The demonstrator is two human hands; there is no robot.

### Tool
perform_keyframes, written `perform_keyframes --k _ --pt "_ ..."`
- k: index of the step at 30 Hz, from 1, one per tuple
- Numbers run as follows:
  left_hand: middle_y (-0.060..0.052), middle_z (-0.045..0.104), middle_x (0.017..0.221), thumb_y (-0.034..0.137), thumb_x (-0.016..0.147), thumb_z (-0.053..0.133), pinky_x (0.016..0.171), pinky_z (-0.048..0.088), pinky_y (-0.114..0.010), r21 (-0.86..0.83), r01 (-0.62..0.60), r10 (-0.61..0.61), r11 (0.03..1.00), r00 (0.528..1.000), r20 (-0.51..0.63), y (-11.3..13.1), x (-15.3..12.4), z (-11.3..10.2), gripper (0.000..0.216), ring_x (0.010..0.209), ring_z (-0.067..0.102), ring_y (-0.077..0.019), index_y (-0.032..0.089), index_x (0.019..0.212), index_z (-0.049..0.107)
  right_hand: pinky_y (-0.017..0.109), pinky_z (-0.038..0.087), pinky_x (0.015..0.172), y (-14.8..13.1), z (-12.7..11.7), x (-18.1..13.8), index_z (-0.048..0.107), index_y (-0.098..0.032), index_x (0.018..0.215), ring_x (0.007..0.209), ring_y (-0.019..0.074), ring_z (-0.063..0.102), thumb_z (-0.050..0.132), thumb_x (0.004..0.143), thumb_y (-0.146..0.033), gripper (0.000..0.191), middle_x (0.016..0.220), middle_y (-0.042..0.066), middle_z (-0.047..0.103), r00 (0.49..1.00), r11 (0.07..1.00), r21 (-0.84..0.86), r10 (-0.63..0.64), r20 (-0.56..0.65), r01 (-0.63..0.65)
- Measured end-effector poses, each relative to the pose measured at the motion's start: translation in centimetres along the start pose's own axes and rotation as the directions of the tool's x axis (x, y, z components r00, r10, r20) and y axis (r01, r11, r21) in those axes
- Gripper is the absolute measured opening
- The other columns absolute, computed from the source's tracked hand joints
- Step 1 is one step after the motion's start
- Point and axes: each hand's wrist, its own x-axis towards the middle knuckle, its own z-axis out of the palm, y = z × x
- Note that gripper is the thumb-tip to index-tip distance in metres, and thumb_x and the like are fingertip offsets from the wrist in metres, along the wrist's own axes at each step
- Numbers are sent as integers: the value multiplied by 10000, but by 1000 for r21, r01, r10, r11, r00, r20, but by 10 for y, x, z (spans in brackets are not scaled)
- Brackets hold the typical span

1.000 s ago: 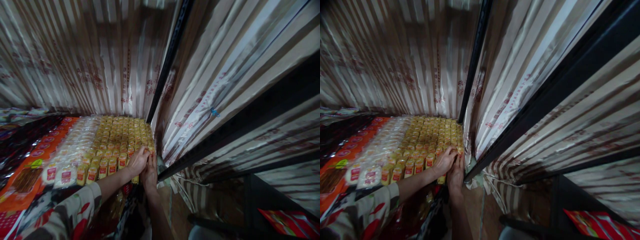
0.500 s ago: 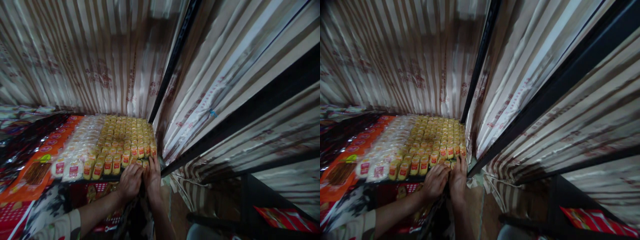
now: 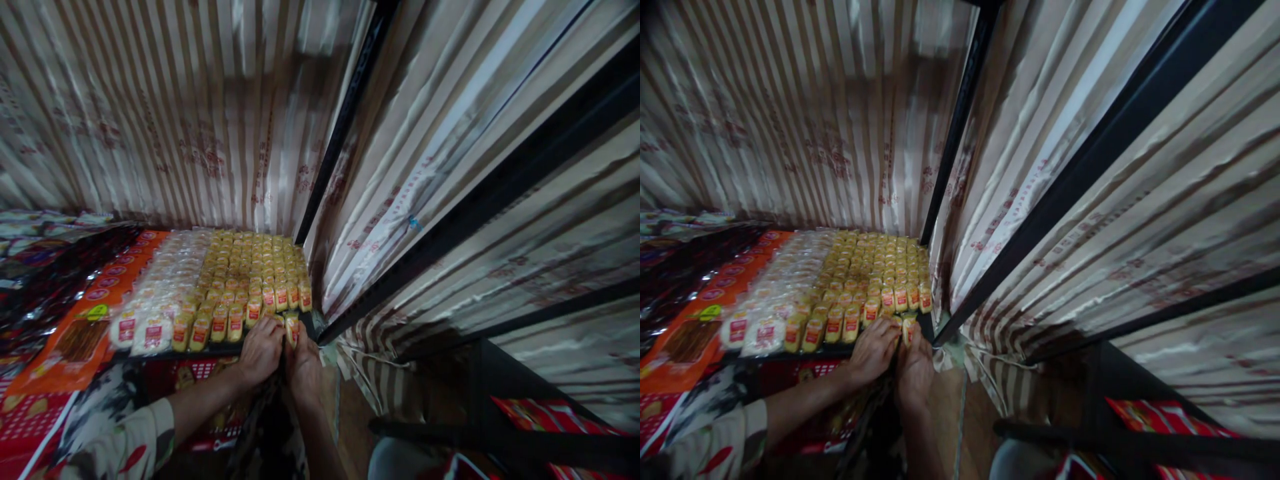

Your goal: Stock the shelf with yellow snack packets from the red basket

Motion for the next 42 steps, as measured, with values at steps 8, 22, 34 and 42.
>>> perform_keyframes --k 8,22,34,42 --pt "-72 606 994 59 769 408 882 480 -363 -70 92 -91 993 996 9 2 17 1 297 947 541 -190 153 978 597 382 441 882 4 16 18 401 -108 1287 1054 228 525 324 892 -303 447 1127 159 574 989 983 182 7 -149 21" --pt "-97 530 1224 47 785 374 937 467 -353 -263 293 -270 919 955 120 13 41 12 361 1069 557 -168 159 1061 577 404 391 940 17 51 43 444 -107 1234 1118 218 468 300 865 -216 411 1186 159 538 976 966 257 18 -218 40" --pt "-128 518 1232 0 753 344 1016 404 -357 -305 275 -241 912 960 145 7 40 22 451 1138 515 -159 109 1147 533 449 371 962 22 54 38 389 -203 1325 1210 230 384 329 891 -234 439 1283 136 441 967 973 182 -94 -239 140" --pt "-109 553 1223 0 718 353 1023 396 -385 -270 245 -216 931 967 132 2 41 28 519 1169 486 -170 125 1196 512 439 379 960 27 59 42 344 -230 1357 1190 218 403 317 894 -219 465 1284 117 443 972 966 201 -123 -199 163"
